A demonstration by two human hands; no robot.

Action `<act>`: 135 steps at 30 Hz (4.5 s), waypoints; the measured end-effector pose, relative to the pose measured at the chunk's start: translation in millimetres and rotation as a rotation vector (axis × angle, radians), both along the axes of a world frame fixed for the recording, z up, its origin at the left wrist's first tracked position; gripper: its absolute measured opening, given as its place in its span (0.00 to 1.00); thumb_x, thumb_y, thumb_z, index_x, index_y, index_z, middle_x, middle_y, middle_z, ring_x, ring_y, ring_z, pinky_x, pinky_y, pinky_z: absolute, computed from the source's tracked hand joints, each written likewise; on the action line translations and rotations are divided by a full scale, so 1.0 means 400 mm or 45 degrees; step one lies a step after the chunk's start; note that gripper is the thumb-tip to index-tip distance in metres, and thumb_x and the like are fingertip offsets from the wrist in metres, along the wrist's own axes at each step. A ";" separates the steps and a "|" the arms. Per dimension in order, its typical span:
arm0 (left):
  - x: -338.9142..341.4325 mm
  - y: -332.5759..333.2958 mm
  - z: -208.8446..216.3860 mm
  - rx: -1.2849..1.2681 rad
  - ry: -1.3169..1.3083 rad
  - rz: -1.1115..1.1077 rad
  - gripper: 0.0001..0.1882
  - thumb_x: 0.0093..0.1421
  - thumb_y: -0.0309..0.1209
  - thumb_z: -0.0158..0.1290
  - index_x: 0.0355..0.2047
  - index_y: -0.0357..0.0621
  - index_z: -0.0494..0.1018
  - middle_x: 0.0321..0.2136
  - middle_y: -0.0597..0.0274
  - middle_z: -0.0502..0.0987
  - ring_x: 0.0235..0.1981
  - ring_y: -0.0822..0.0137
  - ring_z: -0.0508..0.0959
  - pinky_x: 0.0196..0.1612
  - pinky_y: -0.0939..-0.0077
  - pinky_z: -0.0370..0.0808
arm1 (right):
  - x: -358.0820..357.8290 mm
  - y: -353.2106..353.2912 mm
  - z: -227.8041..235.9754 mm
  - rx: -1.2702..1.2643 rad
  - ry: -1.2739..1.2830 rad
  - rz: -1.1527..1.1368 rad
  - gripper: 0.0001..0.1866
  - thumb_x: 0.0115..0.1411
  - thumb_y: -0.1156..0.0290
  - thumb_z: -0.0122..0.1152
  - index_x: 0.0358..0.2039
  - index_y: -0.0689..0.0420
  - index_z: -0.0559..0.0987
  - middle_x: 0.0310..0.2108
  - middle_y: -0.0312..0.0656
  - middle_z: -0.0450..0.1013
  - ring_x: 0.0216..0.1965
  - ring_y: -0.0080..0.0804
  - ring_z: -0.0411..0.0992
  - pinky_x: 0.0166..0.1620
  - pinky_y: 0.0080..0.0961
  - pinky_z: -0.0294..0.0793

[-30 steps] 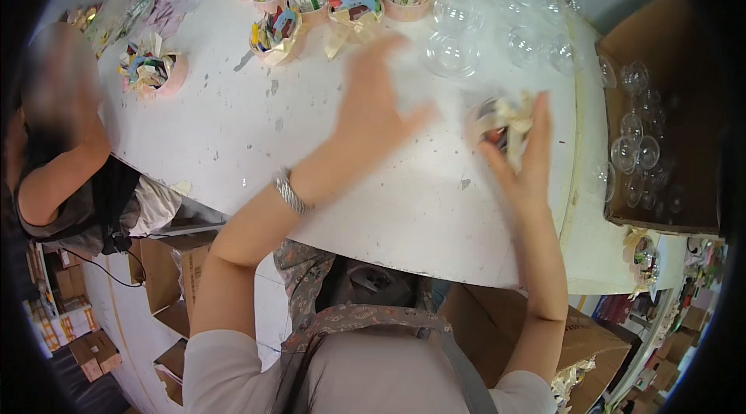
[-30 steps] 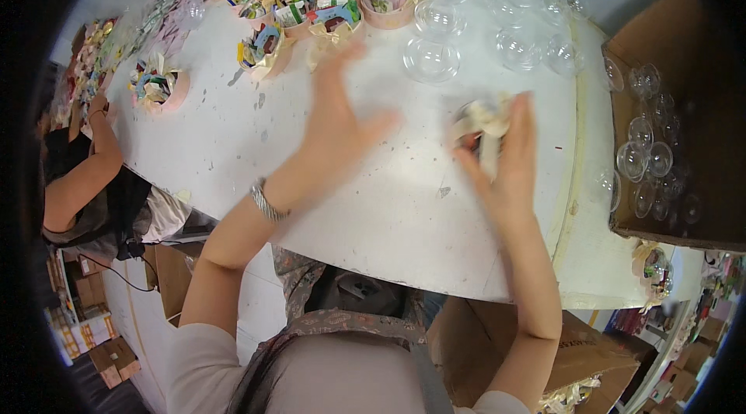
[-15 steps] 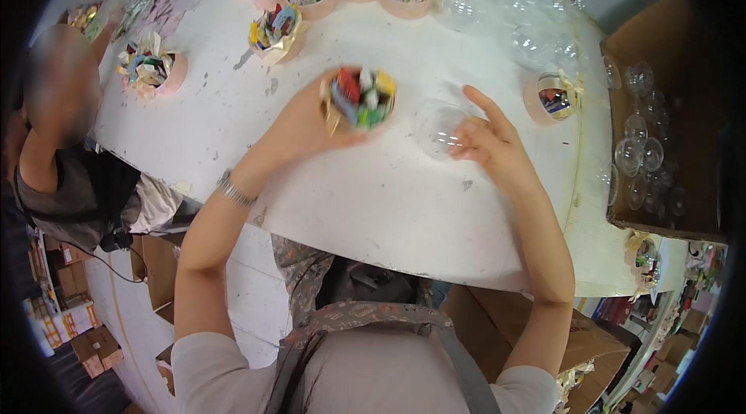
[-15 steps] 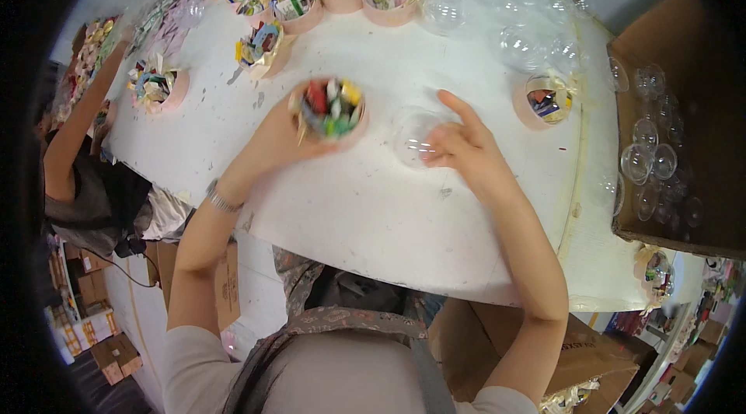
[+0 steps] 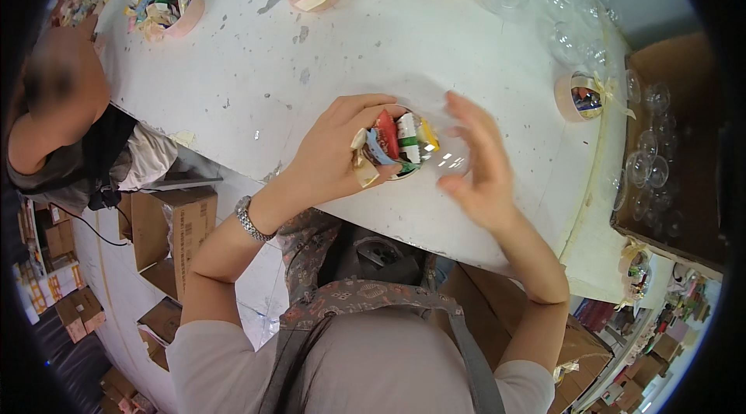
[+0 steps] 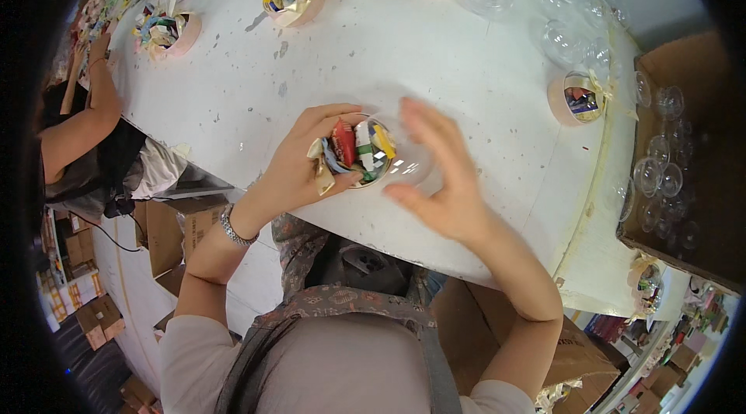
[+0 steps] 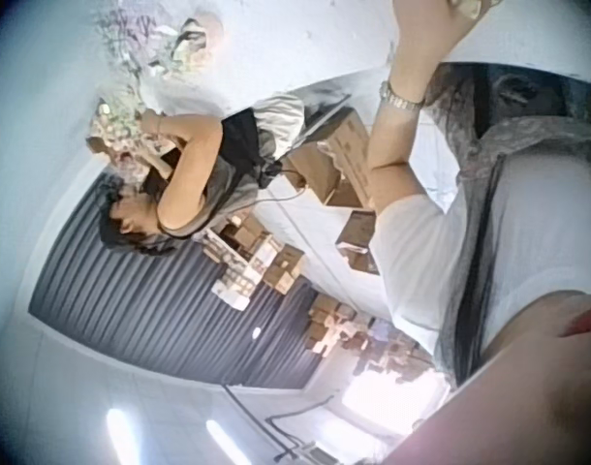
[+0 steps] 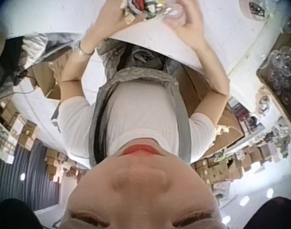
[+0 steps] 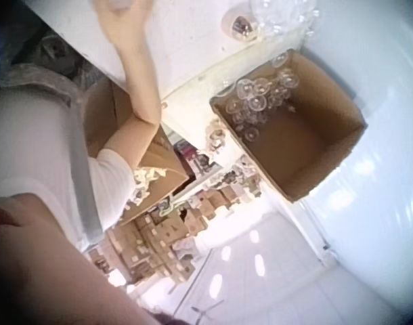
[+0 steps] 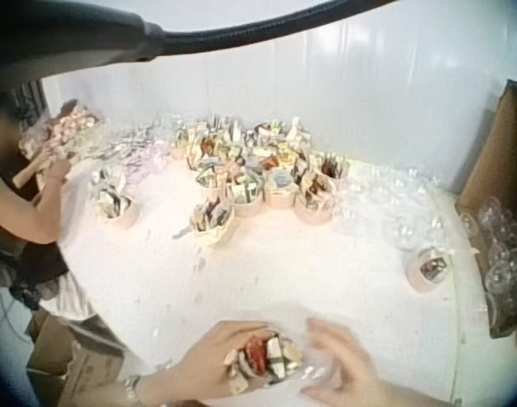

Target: The person assembles small gift baskets by filling clear plastic domes with colorful candies and tying ribbons around them. The person repeatedly picks up domes, fills them with candies, and secures ribbons, placing finished units on the table.

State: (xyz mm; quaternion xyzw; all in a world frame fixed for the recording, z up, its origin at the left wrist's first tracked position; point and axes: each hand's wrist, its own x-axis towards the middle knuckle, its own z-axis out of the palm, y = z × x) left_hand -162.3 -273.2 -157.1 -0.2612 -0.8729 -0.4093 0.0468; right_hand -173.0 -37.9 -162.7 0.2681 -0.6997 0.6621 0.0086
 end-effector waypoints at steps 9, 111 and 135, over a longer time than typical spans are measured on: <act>-0.009 -0.043 0.005 0.080 -0.221 -0.205 0.37 0.51 0.33 0.64 0.60 0.43 0.64 0.56 0.55 0.69 0.54 0.54 0.70 0.56 0.63 0.68 | -0.029 -0.071 -0.019 0.429 0.633 -0.035 0.31 0.43 0.60 0.77 0.49 0.51 0.78 0.56 0.48 0.63 0.55 0.49 0.61 0.56 0.42 0.64; -0.006 0.020 0.011 0.012 -0.392 -0.067 0.54 0.40 0.36 0.74 0.63 0.38 0.56 0.58 0.53 0.67 0.62 0.61 0.66 0.63 0.64 0.64 | -0.107 0.013 -0.020 0.381 0.476 0.193 0.38 0.33 0.60 0.82 0.46 0.56 0.75 0.44 0.41 0.73 0.47 0.44 0.68 0.48 0.36 0.71; 0.006 0.072 0.009 0.222 -0.429 -0.176 0.44 0.38 0.37 0.72 0.56 0.43 0.64 0.48 0.55 0.73 0.46 0.51 0.75 0.50 0.61 0.71 | -0.051 0.009 -0.003 0.519 0.824 -0.075 0.35 0.35 0.44 0.76 0.37 0.56 0.77 0.28 0.35 0.71 0.33 0.35 0.68 0.49 0.43 0.69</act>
